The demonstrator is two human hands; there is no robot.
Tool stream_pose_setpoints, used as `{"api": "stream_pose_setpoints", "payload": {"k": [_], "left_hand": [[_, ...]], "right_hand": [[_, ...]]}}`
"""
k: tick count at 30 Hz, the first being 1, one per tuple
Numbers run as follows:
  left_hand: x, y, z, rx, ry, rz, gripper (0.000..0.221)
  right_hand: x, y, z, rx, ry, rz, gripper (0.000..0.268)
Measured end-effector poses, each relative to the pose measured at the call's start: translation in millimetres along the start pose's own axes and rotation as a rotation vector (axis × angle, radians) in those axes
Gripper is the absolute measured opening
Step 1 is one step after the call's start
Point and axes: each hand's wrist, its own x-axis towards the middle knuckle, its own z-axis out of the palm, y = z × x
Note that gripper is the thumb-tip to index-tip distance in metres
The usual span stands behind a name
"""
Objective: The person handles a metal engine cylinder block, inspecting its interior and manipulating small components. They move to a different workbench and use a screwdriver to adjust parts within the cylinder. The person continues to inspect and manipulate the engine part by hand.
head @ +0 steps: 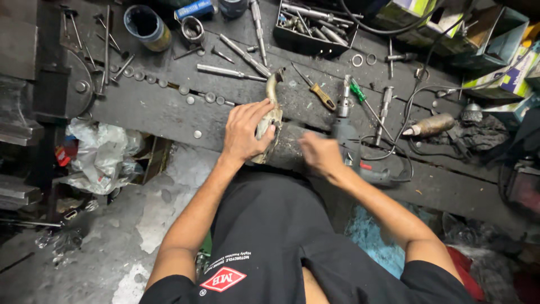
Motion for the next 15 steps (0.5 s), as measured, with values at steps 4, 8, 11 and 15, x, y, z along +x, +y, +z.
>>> {"api": "stream_pose_setpoints", "payload": {"k": [4,8,11,15], "left_hand": [[7.9,-4.2,-1.0,-0.013,0.011,-0.010,0.048],[-4.2,-0.7,1.3,-0.033,-0.005,-0.029,0.048],[3.1,-2.4,0.4,-0.013,0.001,-0.008,0.048],[2.5,-1.7,0.6,-0.013,0.004,-0.003,0.047]], "right_hand": [[-6.6,-7.4,11.1,-0.064,-0.110,0.297,0.018],[-16.4,18.1,-6.8,0.216,0.409,0.136,0.016],[-4.2,23.4,2.2,0.143,0.264,0.021,0.014],[-12.1,-8.8,23.9,-0.007,-0.203,0.311,0.018]]}}
